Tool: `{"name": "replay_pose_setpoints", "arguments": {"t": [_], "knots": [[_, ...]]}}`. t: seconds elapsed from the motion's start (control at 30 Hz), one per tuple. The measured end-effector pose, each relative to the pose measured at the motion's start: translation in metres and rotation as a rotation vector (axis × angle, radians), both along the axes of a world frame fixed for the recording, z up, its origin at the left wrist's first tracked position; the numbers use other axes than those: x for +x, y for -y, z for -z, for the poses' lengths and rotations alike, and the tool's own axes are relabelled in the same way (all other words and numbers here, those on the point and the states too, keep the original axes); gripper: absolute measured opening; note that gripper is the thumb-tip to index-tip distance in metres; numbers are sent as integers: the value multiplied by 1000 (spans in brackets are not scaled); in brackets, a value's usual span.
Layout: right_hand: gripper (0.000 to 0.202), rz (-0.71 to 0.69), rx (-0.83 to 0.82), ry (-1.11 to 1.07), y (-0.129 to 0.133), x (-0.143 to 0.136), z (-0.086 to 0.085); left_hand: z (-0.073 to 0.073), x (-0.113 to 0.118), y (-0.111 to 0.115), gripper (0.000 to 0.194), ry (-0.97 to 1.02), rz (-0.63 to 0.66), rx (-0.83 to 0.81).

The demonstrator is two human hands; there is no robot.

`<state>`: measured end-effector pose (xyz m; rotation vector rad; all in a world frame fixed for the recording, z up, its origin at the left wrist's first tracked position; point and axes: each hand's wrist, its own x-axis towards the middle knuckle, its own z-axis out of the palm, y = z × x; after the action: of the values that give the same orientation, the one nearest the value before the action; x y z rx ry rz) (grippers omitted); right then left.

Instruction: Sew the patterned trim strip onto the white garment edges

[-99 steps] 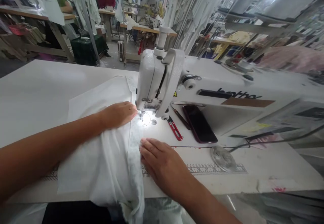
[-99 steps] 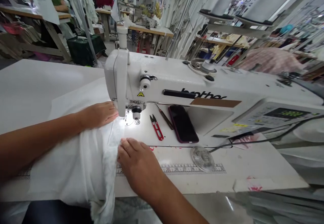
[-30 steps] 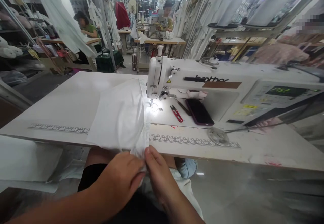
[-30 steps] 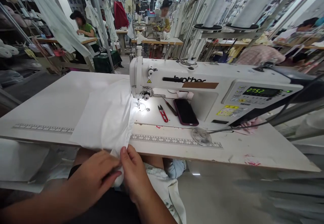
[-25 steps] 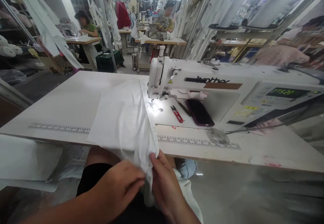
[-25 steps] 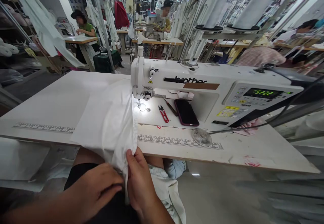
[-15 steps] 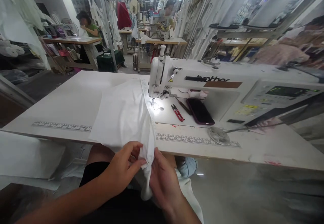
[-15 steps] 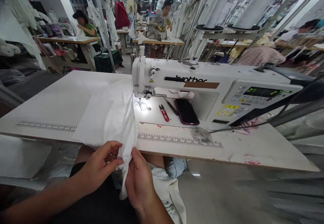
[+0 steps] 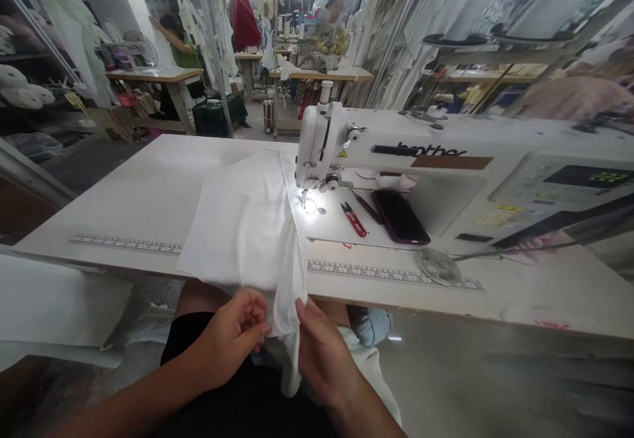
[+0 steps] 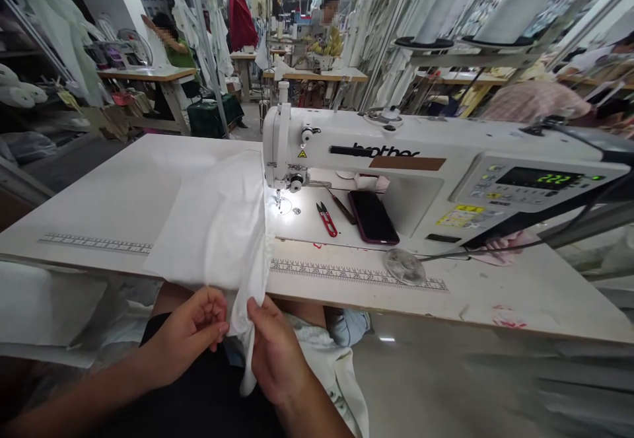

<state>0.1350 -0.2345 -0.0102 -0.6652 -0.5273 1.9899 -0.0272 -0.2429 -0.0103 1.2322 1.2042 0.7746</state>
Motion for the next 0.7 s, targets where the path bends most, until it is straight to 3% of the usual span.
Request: {"name": "replay_pose_setpoints", "arguments": {"t": [0.2,0.4,0.57,0.7], "knots": [[36,21,-71,96,17,-4,21,-1,-11,6,16,-133,-47,6],[33,36,18,249,20,-7,23,5,4,10,25,-250,-101,163],[32,40,117,413,20,-5,26,10,10,9,10,-407,-148,566],[30,10,61,380,15,-4,22,4,3,2,11,-586,62,1031]]}}
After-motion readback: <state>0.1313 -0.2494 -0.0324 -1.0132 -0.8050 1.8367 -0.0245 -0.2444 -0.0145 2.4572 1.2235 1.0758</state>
